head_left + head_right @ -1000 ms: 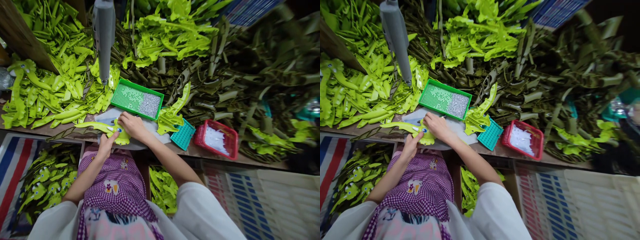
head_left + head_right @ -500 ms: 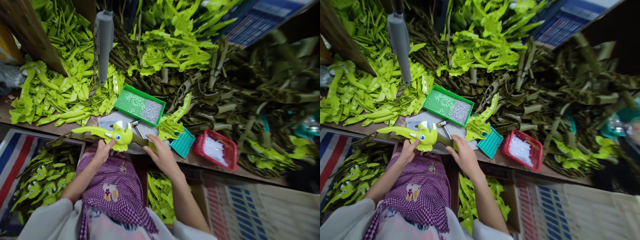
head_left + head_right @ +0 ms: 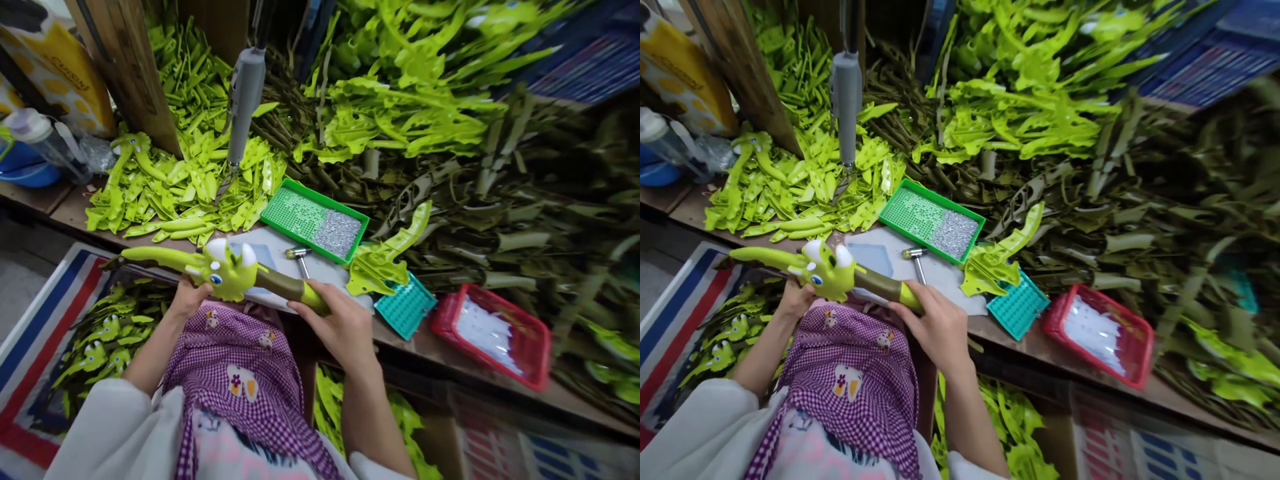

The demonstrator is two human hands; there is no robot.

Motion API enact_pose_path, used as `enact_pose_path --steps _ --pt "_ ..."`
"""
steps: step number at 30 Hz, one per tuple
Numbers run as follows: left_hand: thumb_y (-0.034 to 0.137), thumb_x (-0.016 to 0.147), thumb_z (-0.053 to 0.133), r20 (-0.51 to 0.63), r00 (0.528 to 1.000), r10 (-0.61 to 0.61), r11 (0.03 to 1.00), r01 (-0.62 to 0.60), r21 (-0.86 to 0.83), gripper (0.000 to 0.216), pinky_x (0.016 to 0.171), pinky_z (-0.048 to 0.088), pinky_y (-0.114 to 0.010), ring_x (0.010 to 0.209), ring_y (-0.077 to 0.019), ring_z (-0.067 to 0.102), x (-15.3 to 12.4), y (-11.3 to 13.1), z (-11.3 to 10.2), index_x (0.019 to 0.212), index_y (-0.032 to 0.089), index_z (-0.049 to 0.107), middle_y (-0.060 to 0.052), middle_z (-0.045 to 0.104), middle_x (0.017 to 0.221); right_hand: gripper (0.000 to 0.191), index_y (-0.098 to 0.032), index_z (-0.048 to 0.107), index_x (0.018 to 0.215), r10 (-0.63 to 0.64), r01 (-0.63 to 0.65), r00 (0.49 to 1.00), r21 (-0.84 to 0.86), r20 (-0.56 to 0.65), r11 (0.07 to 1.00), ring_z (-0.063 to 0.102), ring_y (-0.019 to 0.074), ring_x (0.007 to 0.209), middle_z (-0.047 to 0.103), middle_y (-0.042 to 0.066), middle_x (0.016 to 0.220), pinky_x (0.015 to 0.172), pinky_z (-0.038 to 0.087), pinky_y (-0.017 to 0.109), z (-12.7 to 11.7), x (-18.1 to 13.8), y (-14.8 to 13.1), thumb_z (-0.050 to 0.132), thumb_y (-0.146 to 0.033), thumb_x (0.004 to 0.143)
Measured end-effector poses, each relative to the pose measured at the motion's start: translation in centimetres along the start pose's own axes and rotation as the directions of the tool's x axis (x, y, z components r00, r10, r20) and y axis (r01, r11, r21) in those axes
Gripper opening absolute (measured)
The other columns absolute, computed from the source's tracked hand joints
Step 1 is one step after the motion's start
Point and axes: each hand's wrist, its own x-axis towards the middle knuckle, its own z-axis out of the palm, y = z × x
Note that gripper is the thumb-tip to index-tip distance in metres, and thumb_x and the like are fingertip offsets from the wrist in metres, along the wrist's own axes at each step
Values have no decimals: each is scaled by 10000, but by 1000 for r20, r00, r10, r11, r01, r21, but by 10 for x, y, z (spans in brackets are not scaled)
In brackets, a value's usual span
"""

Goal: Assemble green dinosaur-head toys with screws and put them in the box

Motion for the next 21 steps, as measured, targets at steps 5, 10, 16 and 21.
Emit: enact_pose_path --steps 5,10,16,21 --pt "379 573 857 -192 975 115 993 -119 -9 677 895 534 -357 1017 -233 662 7 22 7 1161 240 549 -56 693 1077 450 -209 643 1085 231 -249 961 110 152 962 669 219 750 728 58 890 695 496 329 16 20 -31 581 -565 817" --pt "309 626 823 -221 951 216 972 -187 144 590 891 530 -373 995 -238 666 20 51 -5 1140 203 553 -70 688 1088 323 -224 623 1083 42 -21 998 351 -52 936 601 223 1055 649 76 1101 897 484 382 25 56 -77 589 -448 853" --pt "275 598 831 -237 966 100 973 -46 224 553 840 536 -374 904 -230 674 -9 34 -10 1077 161 580 -72 694 1029 181 -218 644 958 -138 195 977 421 -163 886 608 184 985 640 63 1015 882 502 350 80 87 -99 600 -365 862" --pt "270 563 849 -220 975 -27 991 54 121 564 810 535 -356 843 -210 678 -35 19 -15 1048 171 579 -47 703 962 208 -212 667 980 -115 121 992 474 -42 872 615 194 1036 662 71 1053 950 486 376 109 72 -74 559 -363 885"
